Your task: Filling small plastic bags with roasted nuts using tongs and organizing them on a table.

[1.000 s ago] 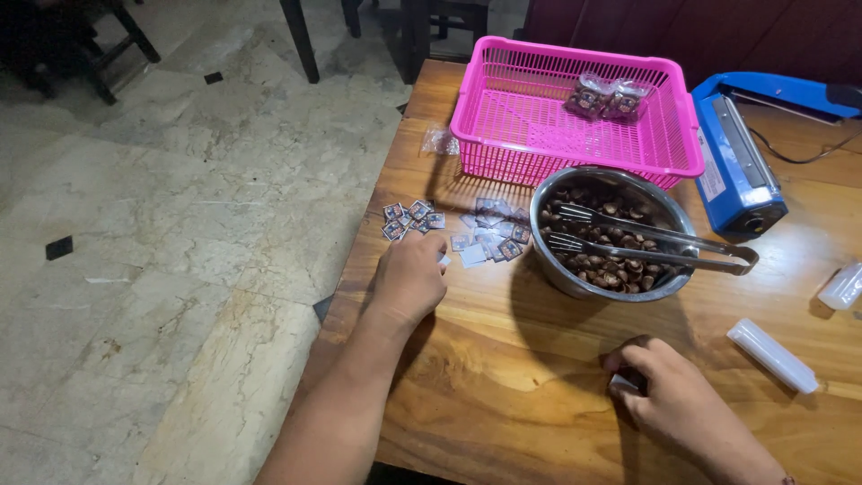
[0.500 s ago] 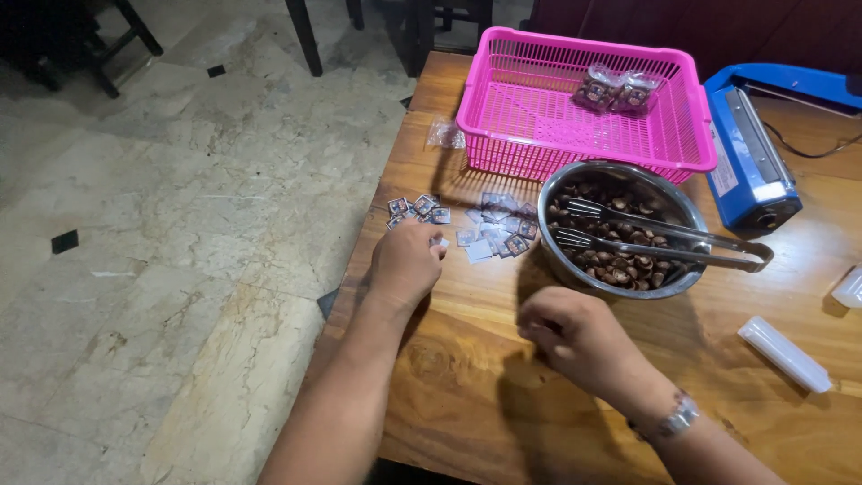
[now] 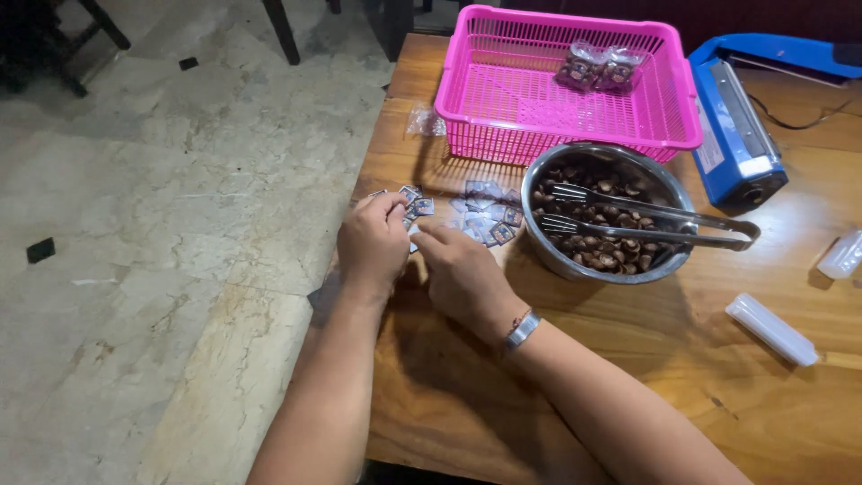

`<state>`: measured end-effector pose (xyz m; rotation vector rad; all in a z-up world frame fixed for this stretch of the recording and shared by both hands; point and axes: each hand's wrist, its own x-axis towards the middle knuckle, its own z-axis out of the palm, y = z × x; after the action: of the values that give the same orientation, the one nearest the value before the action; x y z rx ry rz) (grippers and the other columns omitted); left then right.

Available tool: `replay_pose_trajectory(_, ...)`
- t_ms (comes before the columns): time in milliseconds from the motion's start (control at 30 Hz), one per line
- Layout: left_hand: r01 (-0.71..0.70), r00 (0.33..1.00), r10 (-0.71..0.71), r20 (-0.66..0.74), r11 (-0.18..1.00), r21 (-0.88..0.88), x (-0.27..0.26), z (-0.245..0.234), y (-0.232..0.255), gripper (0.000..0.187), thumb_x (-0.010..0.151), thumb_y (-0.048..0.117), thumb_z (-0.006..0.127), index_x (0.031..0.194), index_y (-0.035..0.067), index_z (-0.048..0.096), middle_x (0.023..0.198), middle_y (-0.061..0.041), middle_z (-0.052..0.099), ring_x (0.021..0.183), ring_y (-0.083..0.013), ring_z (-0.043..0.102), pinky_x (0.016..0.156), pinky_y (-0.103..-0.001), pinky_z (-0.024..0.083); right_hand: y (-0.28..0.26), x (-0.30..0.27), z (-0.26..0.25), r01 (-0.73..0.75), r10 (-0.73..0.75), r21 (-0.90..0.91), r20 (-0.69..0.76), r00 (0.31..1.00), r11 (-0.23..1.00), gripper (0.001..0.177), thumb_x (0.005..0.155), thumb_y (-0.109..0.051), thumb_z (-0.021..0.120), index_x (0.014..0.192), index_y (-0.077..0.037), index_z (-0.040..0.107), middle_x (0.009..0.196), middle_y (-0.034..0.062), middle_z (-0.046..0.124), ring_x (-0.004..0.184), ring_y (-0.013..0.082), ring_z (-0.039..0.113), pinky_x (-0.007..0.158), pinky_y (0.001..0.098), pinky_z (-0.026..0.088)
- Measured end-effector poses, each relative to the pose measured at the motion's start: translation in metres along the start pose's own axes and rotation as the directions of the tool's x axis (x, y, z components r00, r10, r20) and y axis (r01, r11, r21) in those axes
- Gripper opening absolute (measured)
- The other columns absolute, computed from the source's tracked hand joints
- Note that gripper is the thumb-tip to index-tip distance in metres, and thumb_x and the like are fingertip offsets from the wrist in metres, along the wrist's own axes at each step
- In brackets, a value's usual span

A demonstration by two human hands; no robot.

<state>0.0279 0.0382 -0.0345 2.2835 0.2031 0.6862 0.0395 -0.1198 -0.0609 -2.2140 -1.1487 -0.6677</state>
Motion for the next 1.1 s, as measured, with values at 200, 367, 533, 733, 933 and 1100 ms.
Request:
replay_pose_trajectory(200, -0.206, 0.978, 0.207, -0.009, 0.977, 0.058, -0.006, 0.002, 0.01, 0.013, 0.098, 0.028, 0.065, 0.102, 0.023, 0.077, 0.087, -0.006, 0.07, 0.095, -0.0288, 0.072, 0.082, -0.04, 0.058, -0.067, -0.017, -0.126, 0.156, -0.138, 0.085, -0.181, 0.974, 0.984, 0.026, 0.082, 0.004, 0.059, 0.103, -0.002, 0.072, 0.107, 0.0146, 0.072, 0.089, 0.0376, 0.073, 0.079, 0.0446, 0.06)
replay_pose_trajectory(367, -0.229, 0.972, 0.23, 0.041, 0.973, -0.019, -0.017, 0.0, 0.04, 0.013, 0.092, 0.016, 0.064, 0.095, 0.015, 0.077, 0.094, -0.004, 0.075, 0.087, -0.0279, 0.069, 0.069, -0.042, 0.052, -0.033, -0.108, -0.24, -0.111, 0.085, -0.105, -0.221, 0.972, 0.988, 0.01, 0.09, 0.006, 0.067, 0.098, 0.003, 0.071, 0.103, 0.0179, 0.073, 0.095, 0.0356, 0.071, 0.093, 0.0464, 0.058)
replay_pose_trajectory(533, -0.289, 0.957, 0.29, 0.012, 0.956, -0.056, -0.022, -0.003, 0.05, 0.016, 0.086, 0.011, 0.065, 0.093, 0.019, 0.076, 0.093, -0.001, 0.077, 0.085, -0.029, 0.07, 0.072, -0.042, 0.053, 0.124, -0.251, -0.275, -0.574, 0.51, -0.353, -0.264, 0.819, 0.739, 0.029, 0.103, 0.002, 0.071, 0.131, 0.008, 0.076, 0.128, 0.0244, 0.071, 0.124, 0.0381, 0.064, 0.119, 0.0451, 0.047)
replay_pose_trajectory(733, -0.197, 0.971, 0.207, 0.122, 0.976, -0.09, -0.025, -0.004, 0.053, 0.016, 0.084, 0.011, 0.062, 0.087, 0.019, 0.075, 0.081, 0.003, 0.073, 0.078, -0.0234, 0.067, 0.06, -0.04, 0.051, 0.135, -0.272, -0.266, -0.912, 0.906, 0.097, -0.199, 0.375, 0.399, 0.018, 0.105, -0.003, 0.071, 0.121, 0.005, 0.074, 0.099, 0.0151, 0.068, 0.078, 0.0212, 0.053, 0.067, 0.0334, 0.042)
replay_pose_trajectory(933, -0.219, 0.962, 0.226, 0.15, 0.974, -0.065, -0.025, 0.002, 0.05, 0.012, 0.086, 0.016, 0.064, 0.084, 0.02, 0.075, 0.079, 0.002, 0.072, 0.076, -0.0234, 0.067, 0.06, -0.04, 0.051, 0.149, -0.29, -0.271, -0.876, 0.836, -0.035, -0.283, 0.471, 0.481, 0.013, 0.111, -0.007, 0.075, 0.119, 0.003, 0.078, 0.108, 0.0175, 0.07, 0.095, 0.0257, 0.06, 0.084, 0.035, 0.045)
replay_pose_trajectory(1100, -0.217, 0.957, 0.232, 0.175, 0.971, -0.098, -0.027, 0.0, 0.056, 0.013, 0.087, 0.014, 0.065, 0.088, 0.016, 0.078, 0.087, 0.003, 0.079, 0.082, -0.0208, 0.072, 0.065, -0.038, 0.056, 0.124, -0.272, -0.271, -0.867, 0.811, 0.009, -0.356, 0.464, 0.499, 0.009, 0.11, -0.01, 0.079, 0.112, -0.003, 0.073, 0.121, 0.0097, 0.065, 0.112, 0.0217, 0.059, 0.098, 0.0309, 0.043)
